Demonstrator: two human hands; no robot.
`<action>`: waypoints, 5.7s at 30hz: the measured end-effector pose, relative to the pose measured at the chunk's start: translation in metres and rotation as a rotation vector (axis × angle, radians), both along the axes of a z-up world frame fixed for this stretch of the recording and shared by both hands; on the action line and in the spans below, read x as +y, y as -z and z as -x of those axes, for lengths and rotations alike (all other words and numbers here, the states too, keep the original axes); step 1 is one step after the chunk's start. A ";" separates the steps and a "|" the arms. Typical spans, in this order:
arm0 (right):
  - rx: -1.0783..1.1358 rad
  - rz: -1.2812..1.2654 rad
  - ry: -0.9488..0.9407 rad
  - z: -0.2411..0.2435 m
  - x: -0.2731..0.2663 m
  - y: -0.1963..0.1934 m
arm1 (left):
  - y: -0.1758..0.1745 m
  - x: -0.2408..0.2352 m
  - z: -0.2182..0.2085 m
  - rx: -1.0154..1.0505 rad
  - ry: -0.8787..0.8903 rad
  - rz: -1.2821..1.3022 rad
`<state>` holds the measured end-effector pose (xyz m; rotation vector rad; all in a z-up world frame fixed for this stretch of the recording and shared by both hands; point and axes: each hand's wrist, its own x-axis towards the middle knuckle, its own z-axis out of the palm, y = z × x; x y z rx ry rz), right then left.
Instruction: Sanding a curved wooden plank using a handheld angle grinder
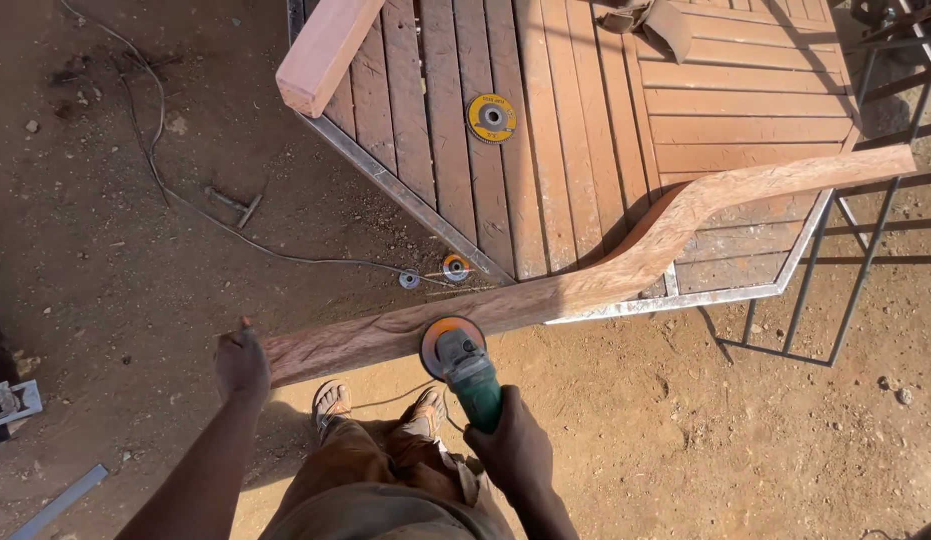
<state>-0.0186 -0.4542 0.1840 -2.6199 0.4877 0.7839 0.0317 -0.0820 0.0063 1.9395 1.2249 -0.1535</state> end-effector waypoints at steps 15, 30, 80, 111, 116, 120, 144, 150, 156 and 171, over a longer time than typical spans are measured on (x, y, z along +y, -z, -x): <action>-0.113 0.000 0.259 -0.045 -0.111 -0.005 | -0.023 -0.134 -0.001 -0.245 0.977 -0.894; 0.022 0.149 0.231 -0.070 -0.179 -0.019 | 0.010 -0.157 -0.024 -0.054 1.011 -1.046; -0.089 0.108 0.043 -0.107 -0.202 -0.001 | -0.020 -0.277 -0.087 0.193 1.210 -0.651; -0.195 0.149 0.370 -0.155 -0.289 0.037 | -0.012 -0.278 -0.087 0.150 1.197 -0.718; -0.161 0.065 0.241 -0.148 -0.215 0.024 | -0.009 -0.276 -0.086 0.105 1.189 -0.740; -0.137 -0.020 0.008 -0.125 -0.148 0.035 | -0.010 -0.276 -0.085 0.069 1.162 -0.777; -0.078 0.060 -0.015 -0.139 -0.201 0.009 | -0.029 -0.301 -0.101 0.124 1.212 -0.632; -0.129 0.009 -0.100 -0.183 -0.314 0.059 | -0.042 -0.374 -0.121 0.079 1.120 -0.632; -0.203 -0.032 -0.018 -0.257 -0.419 0.039 | -0.008 -0.437 -0.140 -0.098 1.084 -0.824; -0.153 -0.070 -0.345 -0.245 -0.425 0.069 | -0.003 -0.436 -0.137 0.036 1.122 -0.673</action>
